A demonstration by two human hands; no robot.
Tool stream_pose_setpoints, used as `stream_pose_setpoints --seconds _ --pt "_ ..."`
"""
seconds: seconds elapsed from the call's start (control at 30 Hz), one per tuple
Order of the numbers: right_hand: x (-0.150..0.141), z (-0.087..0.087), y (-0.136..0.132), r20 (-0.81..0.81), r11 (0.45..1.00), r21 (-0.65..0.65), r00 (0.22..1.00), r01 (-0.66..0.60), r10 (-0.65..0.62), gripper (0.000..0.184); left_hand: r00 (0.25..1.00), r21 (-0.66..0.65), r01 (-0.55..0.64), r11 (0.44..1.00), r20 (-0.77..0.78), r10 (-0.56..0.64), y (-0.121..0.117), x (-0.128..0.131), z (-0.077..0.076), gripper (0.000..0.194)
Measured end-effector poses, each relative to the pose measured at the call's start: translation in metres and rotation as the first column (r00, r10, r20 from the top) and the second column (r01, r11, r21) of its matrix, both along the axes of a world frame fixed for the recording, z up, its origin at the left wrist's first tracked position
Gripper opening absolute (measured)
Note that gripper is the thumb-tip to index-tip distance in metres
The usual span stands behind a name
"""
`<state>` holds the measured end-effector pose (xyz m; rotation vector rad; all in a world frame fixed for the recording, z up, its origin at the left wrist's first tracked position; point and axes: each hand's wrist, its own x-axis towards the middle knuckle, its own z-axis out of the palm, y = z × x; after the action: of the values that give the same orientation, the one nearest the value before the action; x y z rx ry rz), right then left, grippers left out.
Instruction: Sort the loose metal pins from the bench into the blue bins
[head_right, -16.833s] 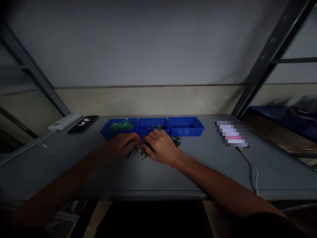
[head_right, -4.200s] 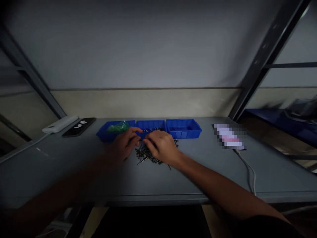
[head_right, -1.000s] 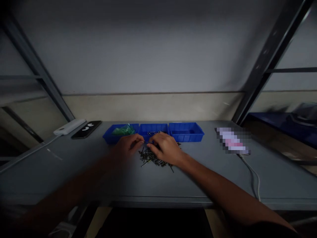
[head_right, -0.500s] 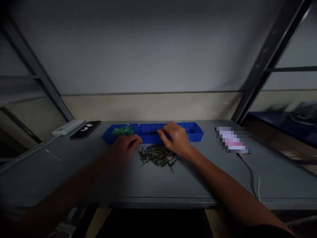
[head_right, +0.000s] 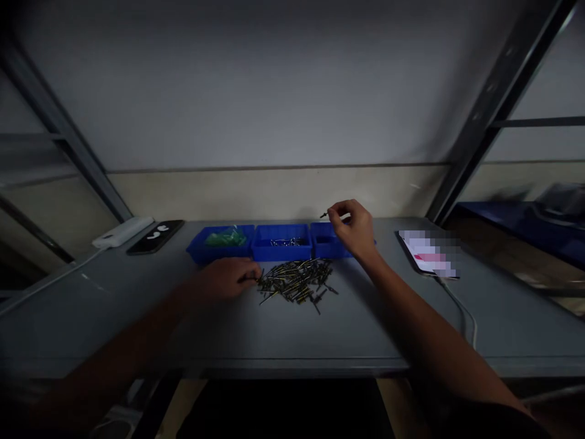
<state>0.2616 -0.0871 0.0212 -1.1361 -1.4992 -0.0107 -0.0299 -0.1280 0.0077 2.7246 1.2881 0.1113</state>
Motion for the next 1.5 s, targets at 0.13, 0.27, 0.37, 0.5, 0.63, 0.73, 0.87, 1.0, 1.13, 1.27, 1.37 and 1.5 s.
stream_pose_setpoints --seconds 0.13,0.27,0.37,0.5,0.63,0.73,0.87,1.0,1.13,1.27,1.37,1.5 --pt "0.004 -0.003 0.005 -0.023 0.999 -0.045 0.999 0.028 -0.029 0.017 1.0 -0.004 0.007 1.0 -0.006 -0.007 -0.001 0.001 0.0 0.012" --pt "0.005 -0.005 0.007 0.033 0.997 -0.053 0.998 0.054 -0.052 0.018 0.998 0.031 0.034 0.999 0.051 -0.036 0.0 0.0 -0.002 0.011" --pt "0.004 -0.006 0.008 0.076 0.995 -0.071 0.995 0.065 -0.06 0.019 0.991 0.076 0.027 0.997 0.128 -0.036 0.002 0.0 -0.004 0.01" --pt "0.004 -0.007 0.008 0.094 0.995 -0.08 0.994 0.061 -0.054 0.02 0.972 0.093 0.025 0.995 0.231 -0.046 0.005 0.001 -0.009 0.009" --pt "0.003 -0.007 0.007 0.117 0.998 -0.049 0.992 0.042 -0.036 0.022 0.951 0.139 0.035 0.99 0.3 -0.076 0.006 0.005 -0.011 0.007" --pt "-0.004 -0.008 0.001 0.185 1.0 -0.003 0.983 0.008 -0.008 0.021 0.931 0.178 0.027 0.984 0.353 -0.089 0.005 0.008 -0.01 0.006" --pt "-0.032 -0.017 -0.016 0.341 0.991 -0.046 0.93 -0.127 0.135 0.019 0.905 0.22 -0.001 0.976 0.416 -0.092 0.006 0.012 -0.01 0.004" --pt "-0.065 -0.033 -0.035 0.516 0.933 -0.17 0.778 -0.319 0.36 0.017 0.892 0.226 -0.013 0.974 0.442 -0.091 0.006 0.015 -0.013 0.005" --pt "-0.075 -0.038 -0.041 0.573 0.888 -0.27 0.679 -0.372 0.459 0.017 0.892 0.209 -0.029 0.978 0.446 -0.069 0.006 0.016 -0.015 0.006" --pt "-0.07 -0.035 -0.039 0.559 0.899 -0.245 0.704 -0.364 0.438 0.012 0.876 0.232 -0.042 0.972 0.476 -0.076 0.011 0.02 -0.024 0.004" --pt "-0.068 -0.036 -0.036 0.572 0.916 -0.227 0.716 -0.331 0.4 0.009 0.869 0.307 -0.011 0.952 0.474 -0.143 0.019 0.025 -0.036 0.004" --pt "-0.069 -0.039 -0.035 0.583 0.938 -0.249 0.736 -0.241 0.344 0.011 0.858 0.365 0.029 0.93 0.468 -0.21 0.027 0.028 -0.047 0.006"
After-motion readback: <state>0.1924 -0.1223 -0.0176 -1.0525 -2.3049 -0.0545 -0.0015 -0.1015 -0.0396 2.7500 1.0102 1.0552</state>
